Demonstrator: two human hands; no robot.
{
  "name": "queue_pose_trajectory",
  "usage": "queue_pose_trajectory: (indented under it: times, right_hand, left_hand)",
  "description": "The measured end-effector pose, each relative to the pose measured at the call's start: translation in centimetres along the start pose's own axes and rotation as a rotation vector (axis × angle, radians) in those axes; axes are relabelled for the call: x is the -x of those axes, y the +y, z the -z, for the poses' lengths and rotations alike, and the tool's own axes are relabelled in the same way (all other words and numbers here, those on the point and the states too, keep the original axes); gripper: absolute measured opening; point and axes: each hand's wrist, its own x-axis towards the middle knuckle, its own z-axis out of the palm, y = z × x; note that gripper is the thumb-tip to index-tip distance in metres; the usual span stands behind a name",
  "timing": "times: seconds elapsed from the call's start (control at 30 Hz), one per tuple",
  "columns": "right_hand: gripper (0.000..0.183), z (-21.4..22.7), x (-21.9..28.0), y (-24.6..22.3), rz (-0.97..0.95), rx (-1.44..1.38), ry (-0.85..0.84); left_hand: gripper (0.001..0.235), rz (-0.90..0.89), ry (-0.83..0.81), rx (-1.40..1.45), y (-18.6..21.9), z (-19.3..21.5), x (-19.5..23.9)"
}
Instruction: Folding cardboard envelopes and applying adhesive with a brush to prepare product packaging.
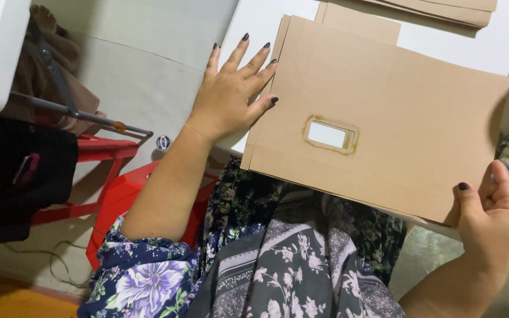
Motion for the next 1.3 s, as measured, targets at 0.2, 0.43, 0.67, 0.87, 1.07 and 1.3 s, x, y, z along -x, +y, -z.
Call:
queue_pose_trajectory:
  times: [0.2,0.43,0.67,0.87,1.07,1.3]
  right_hand:
    - [0.055,0.2,0.3,1.5,-0.020,0.091,-0.006]
    - [0.028,0.5,0.5,0.3,-0.078,0.299,-0.056]
    - [0.056,0.5,0.3,1.7,0.090,0.327,-0.011]
    - [0.055,0.4,0.5,1.1,0.072,0.277,-0.017]
    - [0.058,0.4,0.7,2.2,0.085,0.339,-0.012]
    - [0.057,0.4,0.8,2.1,0.062,0.326,-0.015]
  left_hand:
    - [0.057,0.019,-0.023,0.017,0.1,0.2,-0.1]
    - [0.055,0.055,0.000,0.021,0.3,0.1,-0.1]
    - [0.056,0.041,-0.004,0.000,0.2,0.0,-0.2]
    - [0.057,0.044,-0.028,-0.001,0.1,0.0,-0.2]
    - [0.058,0.050,-0.024,0.005,0.2,0.0,-0.2]
    - [0.063,0.060,-0.147,-0.308,7.3,1.7,1.0]
